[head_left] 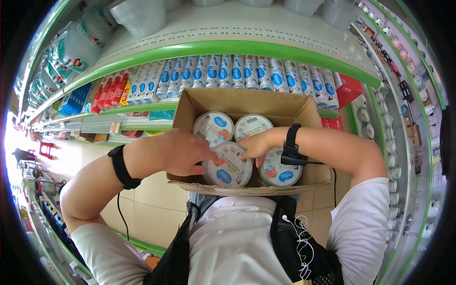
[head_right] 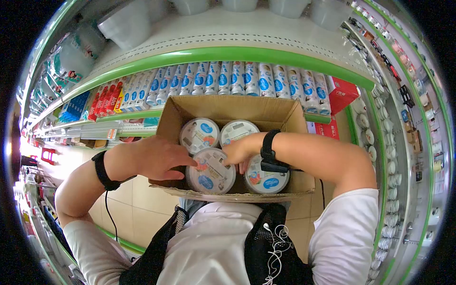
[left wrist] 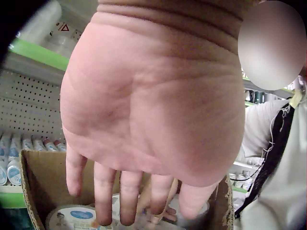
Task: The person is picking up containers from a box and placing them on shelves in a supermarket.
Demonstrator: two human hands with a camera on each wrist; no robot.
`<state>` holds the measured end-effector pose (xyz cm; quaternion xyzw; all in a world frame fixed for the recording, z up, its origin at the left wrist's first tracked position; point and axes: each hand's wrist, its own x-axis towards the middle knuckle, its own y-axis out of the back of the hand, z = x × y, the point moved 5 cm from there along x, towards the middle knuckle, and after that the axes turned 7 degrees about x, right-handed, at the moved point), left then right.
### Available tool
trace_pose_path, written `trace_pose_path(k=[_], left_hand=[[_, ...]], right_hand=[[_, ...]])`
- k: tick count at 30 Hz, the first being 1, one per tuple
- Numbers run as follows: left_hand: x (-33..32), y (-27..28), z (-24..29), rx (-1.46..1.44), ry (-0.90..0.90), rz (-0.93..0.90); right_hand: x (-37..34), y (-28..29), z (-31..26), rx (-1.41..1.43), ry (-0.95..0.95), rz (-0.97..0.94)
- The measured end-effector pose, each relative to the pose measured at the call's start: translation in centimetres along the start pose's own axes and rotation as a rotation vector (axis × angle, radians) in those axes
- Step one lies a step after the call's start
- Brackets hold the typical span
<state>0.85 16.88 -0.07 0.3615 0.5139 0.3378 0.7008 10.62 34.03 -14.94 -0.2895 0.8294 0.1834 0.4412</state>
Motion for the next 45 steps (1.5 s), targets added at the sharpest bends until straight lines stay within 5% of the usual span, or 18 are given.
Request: trace_pose_path(k=[6, 11, 17, 21, 23, 28, 30, 32, 35, 38, 41, 45], left_hand=[[2.3, -2.4, -0.7, -0.044, 0.064, -0.288], [5.2, -8.7, -1.7, -0.112, 0.004, -0.527], [6.0, -7.6, -1.4, -0.175, -0.054, -0.598], [6.4, -3.5, -2.3, -0.114, 0.001, -0.505], [6.8, -2.3, -3.7, -0.113, 0.011, -0.398], [11.2, 2.9, -5.9, -0.140, -0.027, -0.357], [13.5, 2.6, -6.3, -0.201, -0.029, -0.308], [15.7, 3.0, -7.1, -0.340, 0.062, -0.039], [20.5, -1.2, -8.1, -0.452, -0.047, 0.175], [20.4, -3.0, -7.8, -0.453, 0.011, 0.290], [19.1, -2.8, -7.0, -0.506, 0.248, 0.147], [19.9, -4.9, -7.5, -0.562, 0.267, 0.131]], right_hand=[[1.1, -0.6, 3.8, -0.011, -0.214, -0.148], [-0.3, -1.0, 1.7, -0.210, -0.033, -0.025], [-0.2, 0.8, 0.8, -0.422, 0.131, 0.198], [-2.4, 1.5, 0.2, -0.598, 0.106, 0.250], [-1.6, 3.7, 2.0, -0.786, 0.280, 0.409], [-7.6, 10.4, 0.7, -0.565, -0.182, 0.501], [-7.8, 10.9, 1.8, -0.453, -0.233, 0.559], [-8.1, 11.3, 3.0, -0.341, -0.278, 0.617], [-7.9, 9.0, 5.3, -0.321, -0.386, 0.534], [-6.5, 8.7, 6.4, -0.387, -0.268, 0.497], [-6.4, 7.7, 5.6, -0.323, -0.345, 0.489], [-4.7, 8.4, 8.0, -0.314, -0.408, 0.469]])
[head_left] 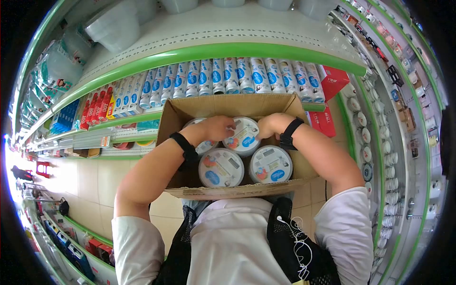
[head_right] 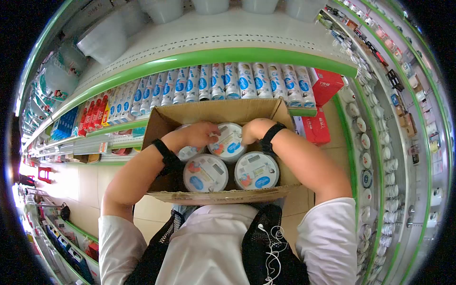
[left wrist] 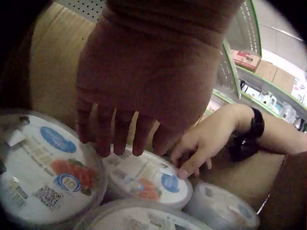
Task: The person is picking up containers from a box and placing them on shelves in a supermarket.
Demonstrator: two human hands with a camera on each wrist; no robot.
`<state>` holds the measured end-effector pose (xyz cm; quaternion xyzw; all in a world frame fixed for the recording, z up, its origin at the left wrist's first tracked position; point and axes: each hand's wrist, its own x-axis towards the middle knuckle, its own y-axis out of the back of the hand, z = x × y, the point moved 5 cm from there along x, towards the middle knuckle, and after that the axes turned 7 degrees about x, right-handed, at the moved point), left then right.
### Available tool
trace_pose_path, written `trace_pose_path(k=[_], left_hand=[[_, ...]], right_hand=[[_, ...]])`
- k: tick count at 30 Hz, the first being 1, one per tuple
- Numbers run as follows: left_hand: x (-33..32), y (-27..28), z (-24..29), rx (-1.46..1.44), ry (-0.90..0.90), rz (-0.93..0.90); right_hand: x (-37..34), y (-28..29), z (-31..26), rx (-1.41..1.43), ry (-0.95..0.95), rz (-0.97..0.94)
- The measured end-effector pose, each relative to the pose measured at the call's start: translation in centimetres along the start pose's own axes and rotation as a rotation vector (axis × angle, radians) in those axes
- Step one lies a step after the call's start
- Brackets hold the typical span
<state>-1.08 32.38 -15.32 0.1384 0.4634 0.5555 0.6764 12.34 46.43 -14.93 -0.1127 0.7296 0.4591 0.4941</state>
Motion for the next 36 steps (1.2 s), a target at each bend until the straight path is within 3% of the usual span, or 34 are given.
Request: trace_pose_path(k=[2, 4, 6, 9, 11, 15, 17, 27, 30, 32, 36], left_hand=[[1.9, -1.4, -1.1, 0.116, -0.249, 0.136], [1.7, -1.2, -0.7, 0.136, -0.246, 0.154], [1.6, -1.3, -0.4, 0.156, -0.243, 0.173], [0.8, -2.1, -0.4, 0.176, -0.146, 0.195], [-0.3, -2.6, -0.1, 0.281, -0.015, 0.121], [0.6, -2.3, -0.7, 0.405, 0.057, 0.092], [0.5, -2.3, -0.8, 0.347, 0.051, 0.049], [1.4, -2.3, -1.3, 0.305, 0.032, -0.019], [0.5, -2.8, -1.3, 0.307, 0.066, -0.008], [0.0, -2.4, -0.9, 0.314, 0.071, 0.006], [-0.8, -1.3, -0.6, 0.261, 0.153, -0.092]], right_hand=[[1.7, -0.6, 1.5, -0.012, -0.030, -0.051], [1.9, -1.9, 1.8, -0.105, 0.066, -0.341], [0.4, -1.7, 1.4, -0.160, 0.066, -0.317], [-0.3, -2.3, 0.7, -0.189, 0.048, -0.313], [2.9, -4.8, 2.0, -0.008, 0.036, -0.519], [5.2, -5.1, 3.5, -0.009, -0.023, -0.574], [2.8, -5.0, 3.2, 0.051, -0.117, -0.693], [3.0, -4.2, 3.1, -0.102, -0.056, -0.518], [3.3, -4.3, 2.8, 0.107, -0.012, -0.550], [0.2, -2.4, 1.2, 0.141, 0.042, -0.345], [2.3, -2.9, 2.0, 0.134, 0.095, -0.404]])
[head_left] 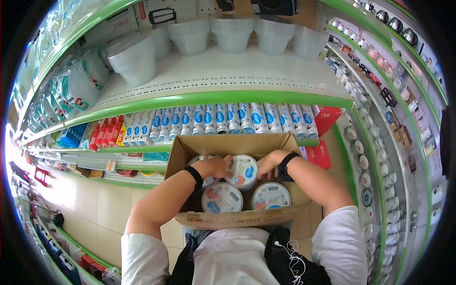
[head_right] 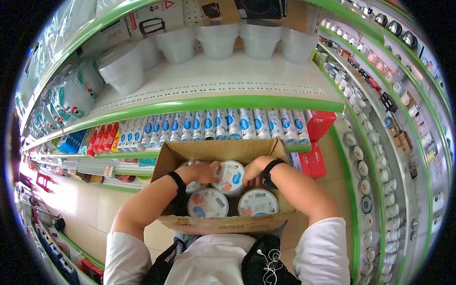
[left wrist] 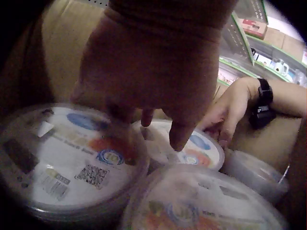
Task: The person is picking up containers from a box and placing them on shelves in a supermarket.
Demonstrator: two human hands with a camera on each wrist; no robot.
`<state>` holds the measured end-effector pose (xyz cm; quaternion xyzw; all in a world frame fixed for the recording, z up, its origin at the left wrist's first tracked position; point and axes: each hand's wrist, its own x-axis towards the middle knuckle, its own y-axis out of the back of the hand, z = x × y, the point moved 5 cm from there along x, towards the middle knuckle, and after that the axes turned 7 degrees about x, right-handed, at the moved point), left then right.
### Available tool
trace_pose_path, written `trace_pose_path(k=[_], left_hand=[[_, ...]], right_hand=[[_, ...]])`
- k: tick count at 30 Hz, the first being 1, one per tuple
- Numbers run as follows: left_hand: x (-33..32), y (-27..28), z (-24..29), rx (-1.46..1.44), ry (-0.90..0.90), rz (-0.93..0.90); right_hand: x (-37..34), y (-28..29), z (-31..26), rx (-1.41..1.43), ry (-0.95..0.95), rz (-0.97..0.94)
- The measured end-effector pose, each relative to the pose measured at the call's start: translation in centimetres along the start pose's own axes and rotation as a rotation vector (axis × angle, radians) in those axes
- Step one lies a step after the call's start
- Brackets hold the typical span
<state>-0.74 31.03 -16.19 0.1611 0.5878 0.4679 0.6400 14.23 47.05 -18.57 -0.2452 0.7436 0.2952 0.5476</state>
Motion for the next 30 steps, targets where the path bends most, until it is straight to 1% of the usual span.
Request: trace_pose_path(k=[2, 3, 4, 5, 7, 9, 10, 11, 13, 15, 17, 18, 20, 21, 23, 24, 26, 27, 29, 30], left_hand=[[0.6, -0.8, -1.0, 0.014, 0.007, -0.025], [2.1, -1.7, -2.2, -0.017, -0.019, 0.026], [2.5, -1.8, -2.6, -0.050, -0.043, 0.080], [3.0, -2.1, -3.0, -0.051, -0.040, 0.072], [2.8, -1.4, -2.7, 0.091, -0.073, 0.120], [2.6, -1.3, -2.8, 0.063, -0.054, 0.106], [2.8, -1.2, -2.9, 0.097, -0.046, 0.091], [3.0, -1.1, -3.1, 0.131, -0.039, 0.076], [2.0, -0.5, -2.4, 0.114, -0.052, 0.086], [1.3, -0.5, -1.8, 0.098, -0.064, 0.095], [0.6, 0.1, -0.6, 0.299, -0.175, 0.370], [0.8, 0.0, -0.4, 0.297, -0.176, 0.366], [1.1, -0.1, 1.8, 0.163, -0.461, 0.345], [1.5, -0.2, 2.5, 0.161, -0.464, 0.343], [1.6, -1.9, 4.9, -0.261, -0.707, -0.067], [1.4, -2.4, 5.3, -0.266, -0.710, -0.070], [1.1, -4.0, 5.9, -0.173, -0.697, -0.195], [1.1, -4.3, 5.8, -0.177, -0.701, -0.198], [0.4, -4.1, 6.0, 0.154, -0.902, 0.041], [-0.3, -3.2, 6.5, 0.152, -0.903, 0.042]], right_hand=[[-1.5, -0.7, -1.0, 0.283, -0.005, -0.107], [-1.2, -0.6, -0.8, 0.289, 0.000, -0.115], [-0.6, -0.2, -0.4, 0.358, 0.013, -0.102], [0.1, 0.1, 0.0, 0.427, 0.026, -0.090], [2.3, 0.4, 1.0, 0.384, 0.039, -0.073], [3.5, 0.7, 1.3, 0.351, 0.127, 0.009], [3.4, 1.0, 1.4, 0.359, 0.124, 0.030], [3.3, 1.1, 1.6, 0.361, 0.124, 0.027], [3.0, 1.1, 2.0, 0.360, 0.186, 0.037], [3.2, 1.2, 2.2, 0.347, 0.186, 0.054], [3.5, 1.2, 2.3, 0.334, 0.186, 0.072], [3.6, 1.2, 2.3, 0.335, 0.183, 0.074], [3.8, 1.1, 2.4, 0.341, 0.176, 0.079], [4.1, 1.0, 2.4, 0.346, 0.184, 0.074], [4.6, 1.0, 2.6, 0.354, 0.190, 0.068], [4.6, 0.9, 2.5, 0.371, 0.207, 0.058], [4.5, 0.7, 2.4, 0.392, 0.220, 0.044], [4.6, 0.7, 2.5, 0.395, 0.231, 0.045], [4.7, 0.7, 2.4, 0.396, 0.241, 0.044], [4.8, 0.8, 2.4, 0.399, 0.233, 0.041]])
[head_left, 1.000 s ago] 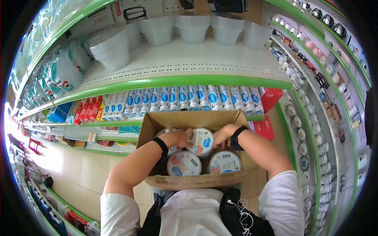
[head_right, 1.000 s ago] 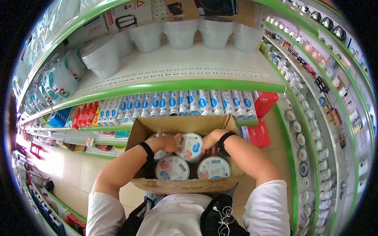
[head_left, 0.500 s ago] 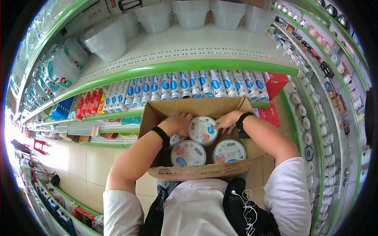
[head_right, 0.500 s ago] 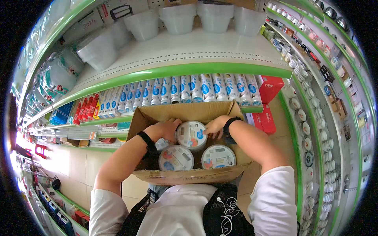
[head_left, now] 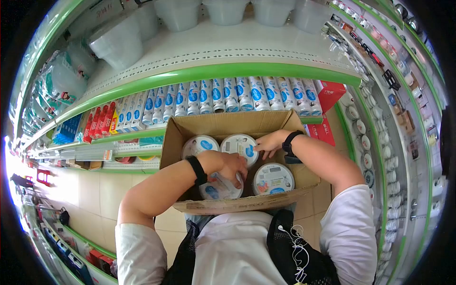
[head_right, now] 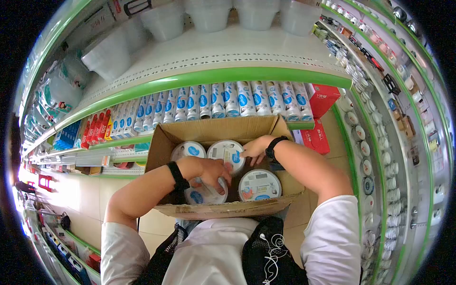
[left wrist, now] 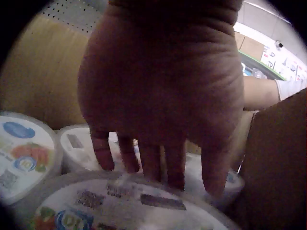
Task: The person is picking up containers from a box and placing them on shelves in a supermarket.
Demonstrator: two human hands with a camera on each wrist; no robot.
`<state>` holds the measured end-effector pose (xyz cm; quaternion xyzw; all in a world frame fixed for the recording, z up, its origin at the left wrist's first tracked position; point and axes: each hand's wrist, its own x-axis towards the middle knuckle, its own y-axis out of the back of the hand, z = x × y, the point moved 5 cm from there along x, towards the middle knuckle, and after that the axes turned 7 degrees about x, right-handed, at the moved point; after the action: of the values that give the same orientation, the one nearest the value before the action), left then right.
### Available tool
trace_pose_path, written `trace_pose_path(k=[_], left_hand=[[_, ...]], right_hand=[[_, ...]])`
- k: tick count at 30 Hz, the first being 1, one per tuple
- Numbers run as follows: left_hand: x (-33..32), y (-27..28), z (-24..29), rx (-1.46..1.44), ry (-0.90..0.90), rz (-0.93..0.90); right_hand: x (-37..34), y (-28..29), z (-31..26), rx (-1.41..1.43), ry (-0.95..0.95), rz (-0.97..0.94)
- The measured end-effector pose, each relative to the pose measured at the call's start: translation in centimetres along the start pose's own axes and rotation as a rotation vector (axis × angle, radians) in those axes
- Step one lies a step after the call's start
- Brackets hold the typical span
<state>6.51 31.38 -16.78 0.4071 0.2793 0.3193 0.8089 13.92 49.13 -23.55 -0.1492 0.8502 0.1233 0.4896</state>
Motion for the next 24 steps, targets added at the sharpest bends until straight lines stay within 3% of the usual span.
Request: trace_pose_path(k=[2, 5, 6, 8, 11, 17, 21, 23, 24], left_hand=[[-0.5, 0.8, 1.1, -0.119, 0.215, -0.380], [-0.3, -0.9, 1.2, 0.033, 0.238, -0.434], [-0.6, -0.8, 1.8, 0.033, 0.237, -0.434], [-1.5, 0.0, 2.1, 0.137, 0.408, -0.369], [-3.1, 2.4, 3.4, 0.129, 0.467, -0.333], [-0.6, -0.9, 1.2, 0.215, 0.297, -0.384], [-0.6, -0.9, 1.7, 0.279, 0.298, -0.452], [-1.3, -0.9, 1.1, 0.274, 0.501, -0.378], [-1.2, -0.7, 1.1, 0.277, 0.501, -0.378]], right_hand=[[0.3, 0.2, 0.0, 0.001, -0.010, -0.002], [0.6, 0.4, -0.2, -0.068, -0.036, -0.002], [0.5, 0.6, -0.4, -0.109, -0.051, 0.001], [0.4, 0.9, -0.8, -0.150, -0.065, 0.003], [-0.2, 1.1, -1.3, -0.179, -0.074, 0.017], [0.2, 0.6, -1.1, -0.197, -0.105, 0.017], [0.4, 0.2, -1.0, -0.192, -0.107, 0.035], [0.2, 0.1, -1.3, -0.196, -0.106, 0.031], [0.1, 0.1, -1.4, -0.196, -0.111, 0.025]])
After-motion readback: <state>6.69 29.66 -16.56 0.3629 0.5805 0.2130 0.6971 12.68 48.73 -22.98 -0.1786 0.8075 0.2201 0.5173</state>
